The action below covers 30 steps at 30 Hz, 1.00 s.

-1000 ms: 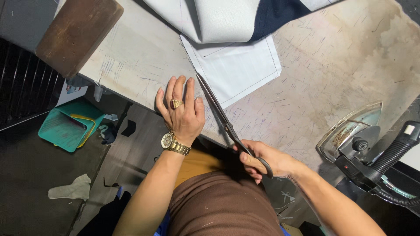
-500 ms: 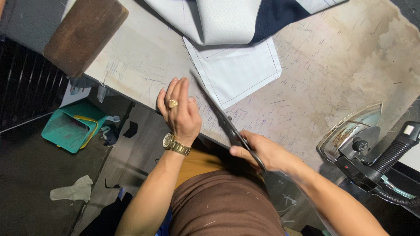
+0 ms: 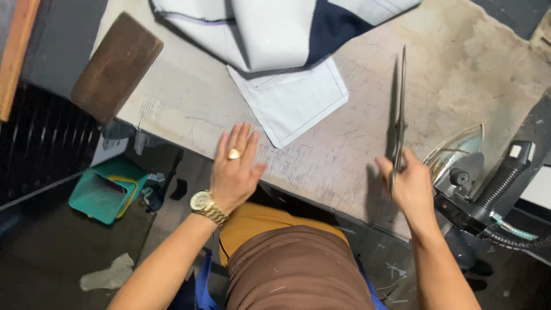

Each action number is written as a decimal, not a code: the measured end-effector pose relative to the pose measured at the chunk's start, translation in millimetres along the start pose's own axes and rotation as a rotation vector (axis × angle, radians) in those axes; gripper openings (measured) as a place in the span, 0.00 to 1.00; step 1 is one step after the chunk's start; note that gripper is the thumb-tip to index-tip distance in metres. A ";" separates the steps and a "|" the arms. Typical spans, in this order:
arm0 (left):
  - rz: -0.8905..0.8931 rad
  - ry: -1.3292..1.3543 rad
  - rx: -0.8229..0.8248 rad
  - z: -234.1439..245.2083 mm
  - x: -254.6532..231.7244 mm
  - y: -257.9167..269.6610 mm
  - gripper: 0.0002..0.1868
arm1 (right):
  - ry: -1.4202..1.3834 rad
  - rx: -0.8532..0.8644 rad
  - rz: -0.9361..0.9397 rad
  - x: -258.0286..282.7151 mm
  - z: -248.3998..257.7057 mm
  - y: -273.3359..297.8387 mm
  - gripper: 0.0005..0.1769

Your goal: The person manipulates dark fabric and white lining on a workbench, uses an iron to press seams, and cuts fabric along a paper template with large shears.

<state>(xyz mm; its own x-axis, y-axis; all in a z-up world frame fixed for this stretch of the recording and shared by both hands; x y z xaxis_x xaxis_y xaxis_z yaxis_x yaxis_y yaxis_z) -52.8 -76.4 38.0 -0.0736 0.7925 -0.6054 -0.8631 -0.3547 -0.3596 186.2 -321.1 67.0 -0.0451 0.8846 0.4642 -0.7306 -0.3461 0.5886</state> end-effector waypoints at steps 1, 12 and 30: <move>-0.058 0.054 0.023 1.3 -19.8 3.5 0.18 | -0.015 -0.095 0.014 5.0 9.7 -11.3 0.16; -0.036 -0.047 -0.050 -9.8 -0.3 -19.5 0.08 | 0.395 -0.722 0.356 -0.8 29.2 -56.5 0.16; 0.513 -0.031 -0.219 118.8 284.5 -216.2 0.27 | -0.161 -0.685 0.931 299.5 -33.4 -165.7 0.13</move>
<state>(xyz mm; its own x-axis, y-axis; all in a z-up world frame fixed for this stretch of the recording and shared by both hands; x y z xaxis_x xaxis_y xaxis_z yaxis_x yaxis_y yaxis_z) 53.5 284.7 27.9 -0.4746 0.5039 -0.7217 -0.5886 -0.7913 -0.1654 271.0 11.6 86.4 -0.7064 0.3107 0.6360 -0.6778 -0.5560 -0.4811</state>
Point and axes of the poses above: each hand's wrist, its own y-axis away from the middle knuckle, its own z-axis out of the back of the hand, x = y × z, the point moved 10 cm from there along -y, towards the middle knuckle, and after that the axes turned 2 degrees about z, right-handed, at the moved point
